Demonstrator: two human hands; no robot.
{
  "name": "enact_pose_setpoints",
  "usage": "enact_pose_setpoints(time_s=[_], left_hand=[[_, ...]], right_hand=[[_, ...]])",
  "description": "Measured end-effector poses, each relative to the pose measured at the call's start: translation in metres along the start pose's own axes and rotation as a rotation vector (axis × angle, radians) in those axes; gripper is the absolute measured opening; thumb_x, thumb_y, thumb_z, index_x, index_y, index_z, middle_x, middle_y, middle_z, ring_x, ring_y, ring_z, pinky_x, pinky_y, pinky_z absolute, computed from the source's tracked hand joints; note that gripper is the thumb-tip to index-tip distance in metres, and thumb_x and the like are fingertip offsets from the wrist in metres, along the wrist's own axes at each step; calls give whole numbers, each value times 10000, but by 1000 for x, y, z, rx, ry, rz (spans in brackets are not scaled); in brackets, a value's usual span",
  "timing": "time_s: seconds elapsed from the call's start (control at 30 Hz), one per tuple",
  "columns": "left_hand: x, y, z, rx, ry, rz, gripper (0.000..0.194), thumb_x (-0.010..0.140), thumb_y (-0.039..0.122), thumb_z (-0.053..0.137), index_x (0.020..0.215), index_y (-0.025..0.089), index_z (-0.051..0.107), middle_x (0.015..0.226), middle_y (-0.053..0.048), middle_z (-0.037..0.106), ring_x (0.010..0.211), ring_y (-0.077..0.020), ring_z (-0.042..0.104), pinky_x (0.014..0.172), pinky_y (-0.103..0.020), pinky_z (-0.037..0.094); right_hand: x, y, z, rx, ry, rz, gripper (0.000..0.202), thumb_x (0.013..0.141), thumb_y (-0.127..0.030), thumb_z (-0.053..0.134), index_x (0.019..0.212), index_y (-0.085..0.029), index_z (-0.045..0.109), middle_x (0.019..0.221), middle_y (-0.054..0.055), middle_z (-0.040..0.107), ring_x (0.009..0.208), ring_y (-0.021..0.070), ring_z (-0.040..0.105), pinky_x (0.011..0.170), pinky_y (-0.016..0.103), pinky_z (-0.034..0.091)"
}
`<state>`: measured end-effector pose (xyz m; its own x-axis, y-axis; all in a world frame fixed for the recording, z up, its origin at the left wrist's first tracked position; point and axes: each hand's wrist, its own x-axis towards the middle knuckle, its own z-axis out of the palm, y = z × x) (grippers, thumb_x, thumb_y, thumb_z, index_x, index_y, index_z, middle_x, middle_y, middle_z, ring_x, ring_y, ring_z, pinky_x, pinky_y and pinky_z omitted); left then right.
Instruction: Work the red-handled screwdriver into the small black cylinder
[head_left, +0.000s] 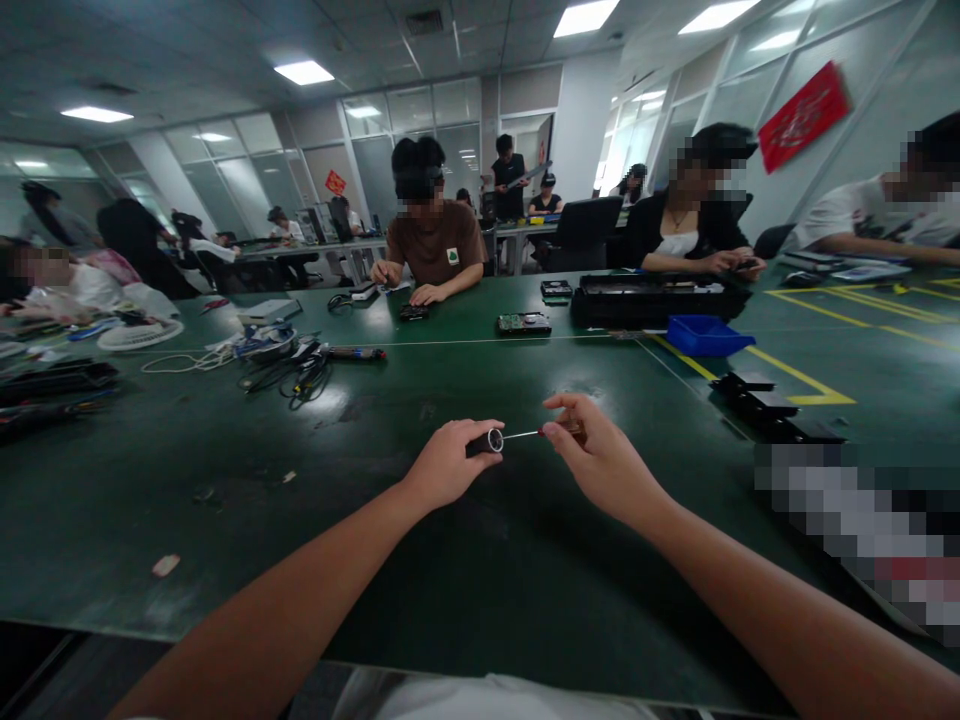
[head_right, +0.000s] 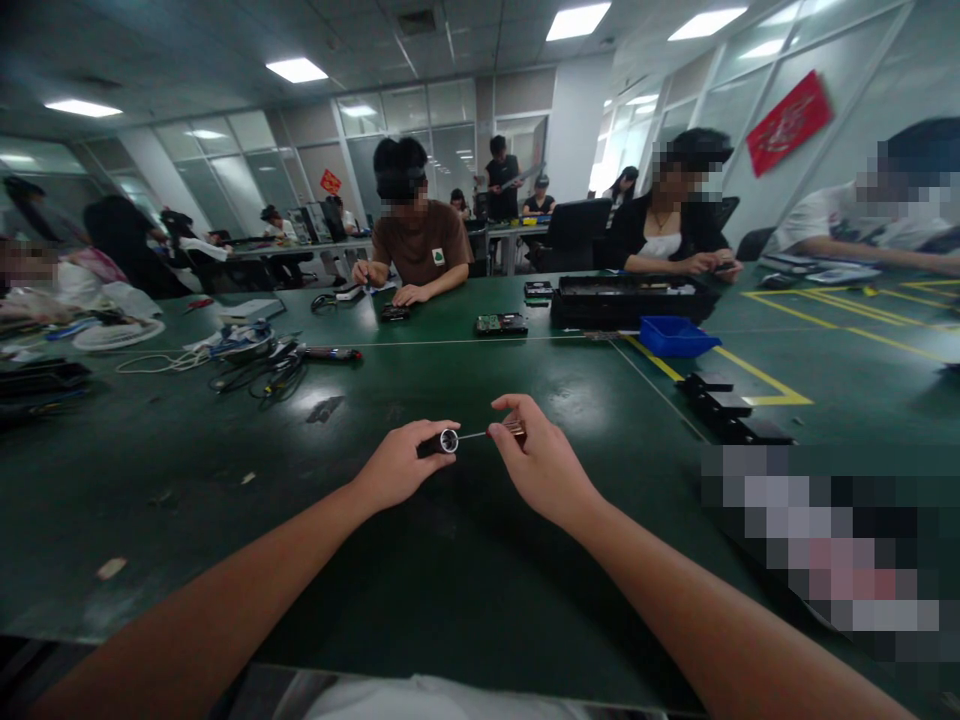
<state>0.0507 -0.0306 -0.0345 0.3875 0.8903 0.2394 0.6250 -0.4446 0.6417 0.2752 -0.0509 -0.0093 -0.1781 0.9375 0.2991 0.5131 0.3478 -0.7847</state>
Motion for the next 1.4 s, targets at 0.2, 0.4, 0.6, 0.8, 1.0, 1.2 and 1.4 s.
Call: enact_pose_setpoints(time_s=[0.2, 0.4, 0.6, 0.8, 1.0, 1.2, 1.4], left_hand=[[-1, 1, 0, 19, -9, 5, 403, 851, 256, 694, 1250, 269, 642, 1088, -33, 677, 1002, -223, 602, 930, -365, 430], [0, 1, -1, -1, -2, 2, 403, 850, 242, 694, 1250, 259, 643, 1114, -33, 674, 1031, -219, 600, 945, -351, 423], [0, 2, 1, 6, -15, 10, 408, 844, 239, 701, 1246, 274, 643, 1078, -23, 675, 1012, -218, 599, 909, -345, 427], [-1, 1, 1, 17, -31, 7, 405, 844, 244, 701, 1244, 266, 646, 1066, -29, 673, 1007, -215, 595, 901, -345, 428], [-1, 0, 1, -7, -4, 10, 406, 842, 249, 709, 1241, 281, 645, 1077, -15, 673, 1009, -210, 596, 903, -342, 422], [-2, 2, 1, 7, -21, 16, 401, 844, 247, 705, 1238, 288, 647, 1049, -11, 669, 1002, -207, 593, 898, -341, 422], [-1, 2, 0, -2, -6, -3, 398, 841, 235, 704, 1234, 269, 649, 1053, -18, 674, 992, -209, 603, 885, -338, 427]], right_hand=[[2, 1, -1, -41, -11, 66, 363, 1003, -460, 336, 1028, -229, 615, 717, 13, 595, 628, 190, 578, 573, 327, 432], [2, 5, 2, -1, 2, 14, 266, 965, -373, 455, 1172, -224, 529, 866, 39, 642, 737, 202, 612, 658, 342, 471], [1, 7, 2, 72, 27, 23, 289, 978, -446, 419, 1123, -232, 548, 819, 24, 616, 724, 197, 600, 646, 337, 469], [3, 5, 1, -8, -4, 66, 318, 977, -446, 408, 1151, -225, 555, 798, 27, 634, 681, 203, 600, 596, 336, 442], [2, 8, 2, 60, 27, 20, 272, 955, -394, 480, 1155, -221, 541, 882, 37, 637, 769, 202, 616, 664, 340, 472], [3, 6, 0, -10, 2, 60, 369, 995, -476, 362, 1066, -228, 626, 805, 33, 638, 669, 192, 596, 593, 334, 444], [4, 12, 3, 66, 30, 16, 285, 966, -377, 441, 1192, -232, 536, 886, 35, 628, 784, 205, 610, 662, 338, 472]])
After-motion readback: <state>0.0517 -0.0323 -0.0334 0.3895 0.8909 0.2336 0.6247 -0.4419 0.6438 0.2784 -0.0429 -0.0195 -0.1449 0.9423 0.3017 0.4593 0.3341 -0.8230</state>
